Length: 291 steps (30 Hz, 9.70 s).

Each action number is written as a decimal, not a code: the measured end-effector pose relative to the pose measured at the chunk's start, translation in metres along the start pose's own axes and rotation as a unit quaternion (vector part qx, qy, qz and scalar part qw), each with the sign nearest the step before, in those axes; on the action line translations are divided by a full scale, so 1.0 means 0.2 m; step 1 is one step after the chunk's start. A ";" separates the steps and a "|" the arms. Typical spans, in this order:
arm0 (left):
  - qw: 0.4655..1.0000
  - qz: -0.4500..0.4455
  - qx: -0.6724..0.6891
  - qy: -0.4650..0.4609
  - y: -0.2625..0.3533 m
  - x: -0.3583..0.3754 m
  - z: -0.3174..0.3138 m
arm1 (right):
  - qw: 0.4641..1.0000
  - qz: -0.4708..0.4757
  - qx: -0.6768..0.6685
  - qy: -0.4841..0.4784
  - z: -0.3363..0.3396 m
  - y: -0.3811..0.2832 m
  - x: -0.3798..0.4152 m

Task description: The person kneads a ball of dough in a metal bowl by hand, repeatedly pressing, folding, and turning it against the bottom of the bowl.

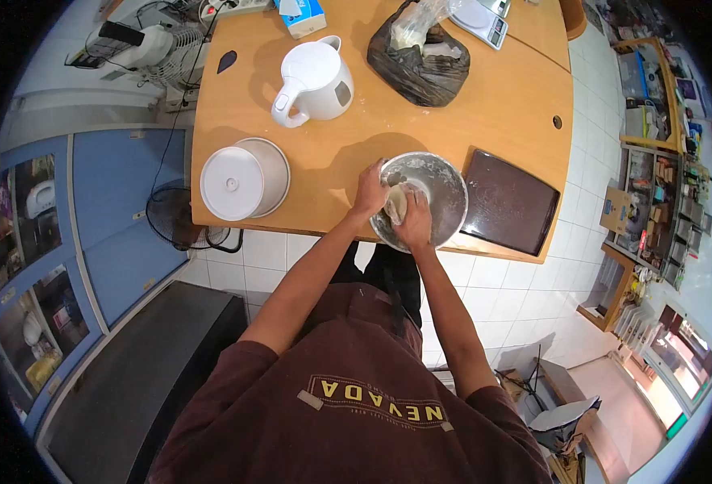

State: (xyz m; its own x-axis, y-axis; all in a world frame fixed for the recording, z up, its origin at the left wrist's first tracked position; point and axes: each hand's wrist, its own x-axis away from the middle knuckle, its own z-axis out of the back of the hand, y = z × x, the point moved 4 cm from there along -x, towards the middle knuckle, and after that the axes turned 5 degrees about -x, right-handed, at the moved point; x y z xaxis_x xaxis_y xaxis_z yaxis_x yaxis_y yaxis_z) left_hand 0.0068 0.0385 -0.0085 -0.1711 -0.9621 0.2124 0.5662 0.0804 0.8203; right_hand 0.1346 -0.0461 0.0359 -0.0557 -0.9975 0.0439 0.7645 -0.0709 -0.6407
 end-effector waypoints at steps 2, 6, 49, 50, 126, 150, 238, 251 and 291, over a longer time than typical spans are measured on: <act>1.000 -0.008 -0.001 -0.009 0.00 -0.01 0.02 | 0.999 -0.021 0.025 0.005 -0.02 -0.01 -0.04; 1.000 -0.014 0.014 -0.016 0.04 0.00 0.03 | 0.990 0.009 0.052 0.127 -0.03 -0.01 -0.15; 0.996 -0.015 0.062 -0.057 0.07 -0.05 0.06 | 0.994 0.007 0.098 -0.055 -0.14 -0.07 -0.03; 0.996 -0.012 0.066 -0.055 0.09 -0.05 0.07 | 0.993 0.007 0.108 -0.045 -0.15 -0.07 -0.03; 0.905 -0.041 -0.406 -0.119 0.29 0.07 0.27 | 0.946 -0.182 -0.269 -0.022 0.22 0.23 -0.16; 0.971 0.009 -0.220 0.096 0.10 -0.18 0.05 | 0.937 -0.210 -0.275 -0.046 0.20 0.18 -0.18; 0.972 -0.161 -0.169 0.038 0.14 0.02 0.18 | 0.957 -0.198 -0.211 -0.022 0.22 0.13 -0.13; 0.957 -0.157 -0.245 0.007 0.20 0.12 0.30 | 0.966 -0.154 -0.207 0.016 0.24 0.15 -0.13; 0.931 -0.171 -0.320 -0.034 0.30 0.03 0.12 | 0.958 -0.212 -0.190 0.031 0.29 0.20 -0.20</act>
State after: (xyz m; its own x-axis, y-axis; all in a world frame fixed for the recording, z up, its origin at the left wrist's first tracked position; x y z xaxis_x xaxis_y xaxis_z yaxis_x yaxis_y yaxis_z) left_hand 0.0202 0.0437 0.0543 -0.4676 -0.8827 0.0473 0.8302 -0.4201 0.3664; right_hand 0.2057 -0.0090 0.0531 -0.3578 -0.8758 0.3241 0.3756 -0.4527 -0.8087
